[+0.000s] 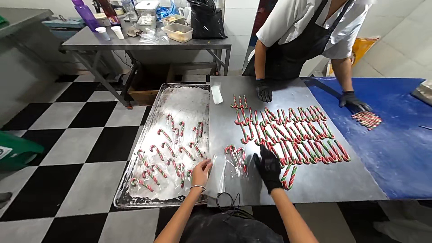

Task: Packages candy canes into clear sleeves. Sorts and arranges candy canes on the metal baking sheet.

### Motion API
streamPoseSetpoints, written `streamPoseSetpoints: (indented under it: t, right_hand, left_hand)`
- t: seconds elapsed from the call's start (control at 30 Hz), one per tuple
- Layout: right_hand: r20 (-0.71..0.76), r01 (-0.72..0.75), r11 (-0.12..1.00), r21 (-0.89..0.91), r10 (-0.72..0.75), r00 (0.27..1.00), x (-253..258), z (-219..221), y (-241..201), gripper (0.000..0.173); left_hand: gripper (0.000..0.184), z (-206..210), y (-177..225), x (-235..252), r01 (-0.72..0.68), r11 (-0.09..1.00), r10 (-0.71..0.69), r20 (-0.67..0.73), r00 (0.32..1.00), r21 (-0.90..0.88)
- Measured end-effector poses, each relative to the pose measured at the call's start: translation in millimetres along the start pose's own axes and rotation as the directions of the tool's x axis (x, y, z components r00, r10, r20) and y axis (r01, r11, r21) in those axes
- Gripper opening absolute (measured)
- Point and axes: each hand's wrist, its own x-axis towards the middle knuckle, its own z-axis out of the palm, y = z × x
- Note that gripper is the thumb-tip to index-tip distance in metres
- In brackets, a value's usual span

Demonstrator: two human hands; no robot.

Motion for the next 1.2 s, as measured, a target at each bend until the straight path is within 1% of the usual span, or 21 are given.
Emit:
streamPoseSetpoints:
  t: [0.13,0.2,0.27,0.3,0.37,0.4,0.47,0.5,0.53,0.6,0.7,0.77,0.8,0.87,0.9,0.97,1.0,1.07,1.1,1.13,1.2]
  right_hand:
    - [0.248,-0.270,0.942,-0.202,0.315,0.916,45.1,5.4,-24.8,0.055]
    - [0.268,-0.324,0.909,-0.264,0.391,0.880,47.7,9.1,-40.9,0.058]
    - [0.255,-0.359,0.909,-0.213,0.407,0.877,43.2,-1.5,-47.1,0.054]
    - [0.239,-0.362,0.924,-0.122,0.381,0.893,39.0,-11.9,-46.4,0.054]
    - [0.185,-0.289,0.943,0.165,0.258,0.948,27.6,-35.4,-43.7,0.055]
    - [0.152,-0.223,0.906,0.360,0.179,0.972,19.5,-50.0,-47.4,0.053]
    - [0.074,-0.099,0.658,0.746,0.067,0.995,-1.4,-77.4,-66.1,0.054]
    - [0.007,-0.015,0.529,0.848,0.018,1.000,-12.6,-89.2,-79.0,0.060]
    - [-0.076,0.076,0.467,0.881,-0.019,0.997,-23.1,-98.2,-91.3,0.066]
    - [-0.203,0.211,0.475,0.854,-0.069,0.977,-39.2,-103.4,-106.5,0.068]
    - [-0.292,0.310,0.488,0.816,-0.116,0.949,-46.8,-94.3,-113.5,0.055]
    - [-0.320,0.349,0.496,0.795,-0.146,0.936,-47.1,-86.8,-113.1,0.043]
    - [-0.337,0.382,0.548,0.744,-0.185,0.923,-46.7,-83.6,-110.6,0.036]
    - [-0.279,0.442,0.702,0.559,-0.343,0.897,-47.0,-79.6,-101.9,0.032]
    - [-0.152,0.423,0.757,0.498,-0.404,0.902,-48.7,-78.8,-98.3,0.041]
    - [0.176,0.257,0.812,0.524,-0.399,0.900,-52.9,-78.4,-94.7,0.073]
    - [0.251,0.152,0.776,0.612,-0.373,0.893,-55.0,-75.9,-93.4,0.074]
    - [0.239,0.033,0.683,0.730,-0.301,0.923,-58.1,-71.0,-90.3,0.049]
    - [0.191,0.035,0.692,0.721,-0.247,0.950,-57.9,-67.7,-87.2,0.037]
    - [0.121,0.045,0.729,0.683,-0.174,0.977,-55.3,-63.9,-84.4,0.029]
    - [0.017,0.015,0.784,0.620,-0.033,0.999,-45.6,-50.2,-77.4,0.025]
  left_hand:
    - [0.030,-6.5,11.6,-12.1,0.050,0.999,-0.051,-0.039,0.998,-0.004]
    - [0.025,-7.8,13.9,-16.7,-0.038,0.997,0.030,-0.100,0.995,-0.072]
    - [0.018,-9.9,21.9,-20.2,-0.130,0.984,0.111,-0.152,0.982,-0.123]
    - [0.016,-10.9,26.2,-22.3,-0.169,0.976,0.146,-0.165,0.975,-0.138]
    - [0.020,-12.4,30.6,-25.4,-0.292,0.951,0.270,-0.185,0.945,-0.103]
    - [0.023,-12.6,32.3,-26.4,-0.370,0.926,0.352,-0.192,0.916,-0.069]
    - [0.023,-12.3,36.9,-28.5,-0.502,0.865,0.491,-0.197,0.848,-0.005]
    - [0.023,-11.8,40.8,-30.6,-0.558,0.829,0.551,-0.196,0.811,0.021]
    - [0.023,-12.0,45.7,-33.3,-0.599,0.800,0.595,-0.185,0.782,0.039]
    - [0.025,-12.2,56.4,-39.9,-0.662,0.746,0.664,-0.159,0.730,0.072]
    - [0.025,-9.7,69.8,-45.7,-0.754,0.649,0.758,-0.161,0.631,0.103]
    - [0.024,-9.1,76.7,-48.1,-0.791,0.606,0.792,-0.158,0.590,0.088]
    - [0.023,-8.9,79.6,-49.2,-0.799,0.596,0.799,-0.156,0.581,0.078]
    - [0.020,-7.6,83.9,-52.7,-0.799,0.602,0.791,-0.159,0.591,0.022]
    - [0.018,-5.4,84.5,-55.2,-0.789,0.614,0.777,-0.161,0.608,-0.014]
    - [0.017,0.1,84.2,-61.0,-0.771,0.631,0.764,-0.110,0.636,-0.085]
    - [0.016,2.7,85.1,-63.9,-0.771,0.624,0.769,-0.074,0.634,-0.126]
    - [0.015,6.5,86.3,-66.3,-0.748,0.632,0.758,-0.040,0.651,-0.203]
    - [0.018,6.6,83.0,-65.0,-0.699,0.686,0.706,-0.047,0.707,-0.201]
    - [0.025,4.7,77.5,-60.3,-0.606,0.782,0.604,-0.063,0.794,-0.142]
    - [0.048,-2.3,57.8,-37.3,-0.294,0.953,0.298,-0.053,0.953,0.066]
